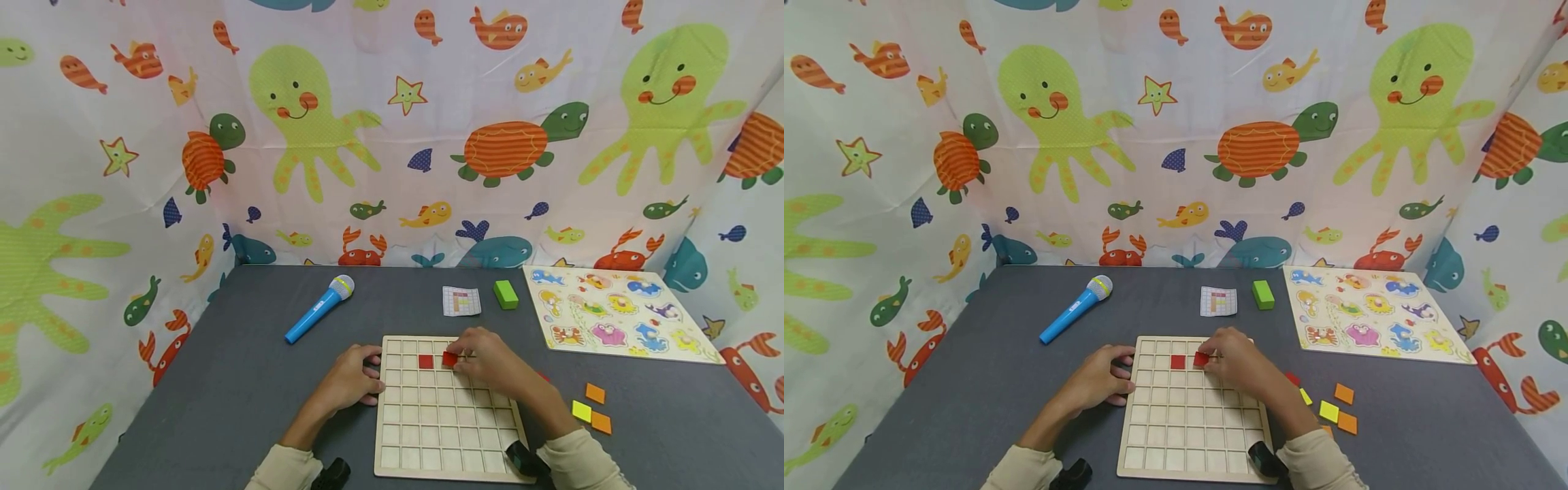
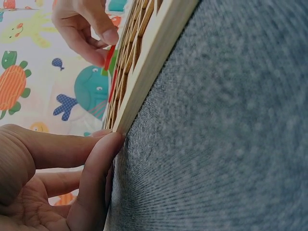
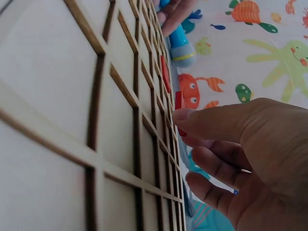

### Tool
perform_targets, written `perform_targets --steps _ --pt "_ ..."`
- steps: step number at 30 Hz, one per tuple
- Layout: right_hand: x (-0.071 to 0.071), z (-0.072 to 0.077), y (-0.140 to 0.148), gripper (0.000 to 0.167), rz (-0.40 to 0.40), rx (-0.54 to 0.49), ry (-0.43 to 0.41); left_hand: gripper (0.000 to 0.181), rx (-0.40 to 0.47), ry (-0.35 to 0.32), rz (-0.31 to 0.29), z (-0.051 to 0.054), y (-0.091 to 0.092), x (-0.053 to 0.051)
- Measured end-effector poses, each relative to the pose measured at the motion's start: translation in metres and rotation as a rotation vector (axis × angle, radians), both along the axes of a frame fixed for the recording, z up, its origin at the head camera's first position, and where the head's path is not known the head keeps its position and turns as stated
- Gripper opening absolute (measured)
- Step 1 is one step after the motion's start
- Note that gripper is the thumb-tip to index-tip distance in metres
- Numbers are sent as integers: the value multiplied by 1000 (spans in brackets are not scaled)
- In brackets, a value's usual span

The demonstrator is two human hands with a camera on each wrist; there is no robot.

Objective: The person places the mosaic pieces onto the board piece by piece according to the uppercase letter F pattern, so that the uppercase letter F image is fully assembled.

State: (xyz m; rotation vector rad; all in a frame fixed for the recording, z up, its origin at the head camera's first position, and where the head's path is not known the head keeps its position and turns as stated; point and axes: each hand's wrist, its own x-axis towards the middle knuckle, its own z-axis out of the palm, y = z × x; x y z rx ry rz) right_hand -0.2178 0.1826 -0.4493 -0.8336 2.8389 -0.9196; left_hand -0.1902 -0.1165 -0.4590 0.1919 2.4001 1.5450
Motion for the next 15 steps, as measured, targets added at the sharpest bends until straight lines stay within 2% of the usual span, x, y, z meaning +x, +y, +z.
perform_targets --steps 15 --pt "1 -5 -7 29 -25 25 8 67 2 -7 -1 1 0 0"
